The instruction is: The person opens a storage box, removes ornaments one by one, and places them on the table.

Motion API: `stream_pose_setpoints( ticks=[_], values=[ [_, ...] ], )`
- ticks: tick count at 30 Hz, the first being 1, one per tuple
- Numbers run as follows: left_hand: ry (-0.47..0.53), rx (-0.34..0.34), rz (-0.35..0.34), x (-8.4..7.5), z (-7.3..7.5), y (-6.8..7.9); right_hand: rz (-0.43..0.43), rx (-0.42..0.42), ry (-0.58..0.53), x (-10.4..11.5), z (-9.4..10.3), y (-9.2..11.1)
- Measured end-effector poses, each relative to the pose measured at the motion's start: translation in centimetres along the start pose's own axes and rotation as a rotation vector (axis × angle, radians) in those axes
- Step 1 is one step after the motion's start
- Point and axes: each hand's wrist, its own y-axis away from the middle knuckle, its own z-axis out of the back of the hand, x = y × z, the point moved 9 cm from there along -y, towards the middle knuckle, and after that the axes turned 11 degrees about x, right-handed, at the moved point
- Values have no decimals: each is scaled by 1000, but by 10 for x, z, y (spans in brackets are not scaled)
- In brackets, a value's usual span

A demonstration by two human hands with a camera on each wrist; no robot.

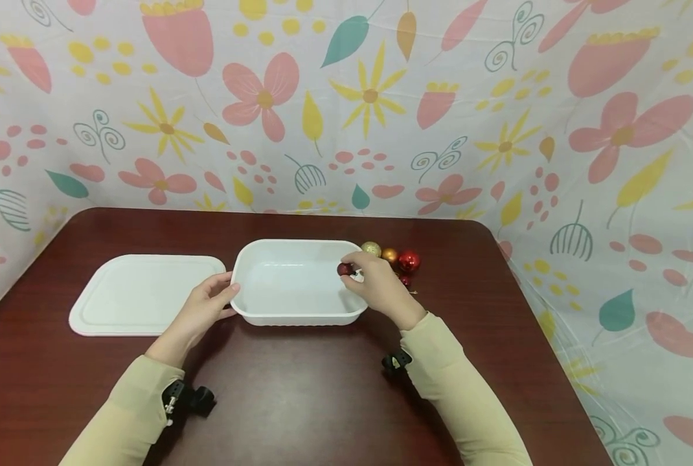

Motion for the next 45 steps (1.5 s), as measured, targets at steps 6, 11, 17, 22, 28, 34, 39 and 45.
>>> stream_pose_setpoints(
  ticks=[6, 11, 17, 22, 28, 34, 39, 45],
  values=[
    [-15, 5, -1, -1, -2, 0, -35, -50, -50, -9, 12, 13],
    [-29, 3, -1, -2, -3, 1, -72, -82, -71, -23, 24, 24],
    [-41, 1, -3, -2, -3, 0, -84, -128, -73, -37, 37, 37],
    [-47, 7, 3, -2, -3, -2, -99, -158, -51, -50, 46, 47],
    [-77, 11, 1, -3, -5, 1, -149, -184, -24, -68, 51, 62],
    [-89, 11, 18, 0, -5, 4, -244, -158, 9, -92, 52, 78],
    [-127, 10, 1, -5, -4, 3, -297, -133, 30, -112, 52, 81],
    [-161, 3, -4, -12, 0, 3, -319, -119, 71, -125, 50, 73]
  ],
)
